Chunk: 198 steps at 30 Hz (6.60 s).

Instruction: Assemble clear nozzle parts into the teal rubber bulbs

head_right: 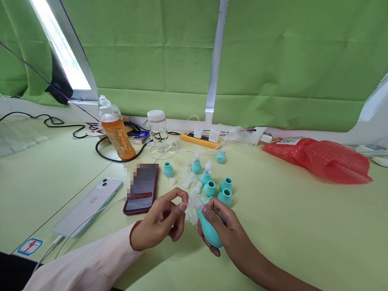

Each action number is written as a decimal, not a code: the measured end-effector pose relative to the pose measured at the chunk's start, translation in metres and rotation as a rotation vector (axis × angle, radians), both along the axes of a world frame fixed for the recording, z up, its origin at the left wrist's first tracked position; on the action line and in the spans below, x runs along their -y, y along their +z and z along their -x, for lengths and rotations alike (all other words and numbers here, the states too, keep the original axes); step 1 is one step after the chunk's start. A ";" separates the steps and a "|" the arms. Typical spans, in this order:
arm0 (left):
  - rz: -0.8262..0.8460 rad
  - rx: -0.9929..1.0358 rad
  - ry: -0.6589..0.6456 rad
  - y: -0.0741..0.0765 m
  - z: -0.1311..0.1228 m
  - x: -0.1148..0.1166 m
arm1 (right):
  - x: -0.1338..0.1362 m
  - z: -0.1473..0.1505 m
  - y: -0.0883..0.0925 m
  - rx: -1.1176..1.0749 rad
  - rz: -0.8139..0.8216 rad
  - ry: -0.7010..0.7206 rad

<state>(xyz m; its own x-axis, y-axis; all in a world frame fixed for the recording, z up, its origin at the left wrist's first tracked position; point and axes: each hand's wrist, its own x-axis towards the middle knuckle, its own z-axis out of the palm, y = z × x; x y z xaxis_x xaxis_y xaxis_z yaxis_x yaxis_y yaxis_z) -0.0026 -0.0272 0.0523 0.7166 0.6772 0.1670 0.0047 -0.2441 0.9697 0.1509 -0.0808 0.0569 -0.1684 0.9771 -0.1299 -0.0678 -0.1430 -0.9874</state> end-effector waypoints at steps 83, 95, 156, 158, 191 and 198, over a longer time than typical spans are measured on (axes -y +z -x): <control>-0.722 -0.842 0.282 -0.035 -0.003 -0.033 | -0.100 -0.108 -0.026 0.861 -0.525 -0.419; -0.780 -0.558 0.484 -0.024 -0.001 -0.023 | -0.109 -0.043 0.000 1.199 -0.702 -0.279; -0.708 0.244 0.481 -0.025 -0.005 -0.015 | -0.016 0.000 -0.001 0.262 -0.169 0.085; -0.623 0.230 0.488 -0.023 -0.005 -0.015 | -0.016 -0.001 -0.001 0.260 -0.177 0.092; -0.525 -0.224 0.465 -0.037 -0.006 -0.030 | -0.011 -0.005 -0.005 0.446 -0.143 -0.143; -0.484 -0.214 0.205 -0.020 -0.004 -0.007 | -0.009 0.005 -0.010 0.870 -0.405 0.085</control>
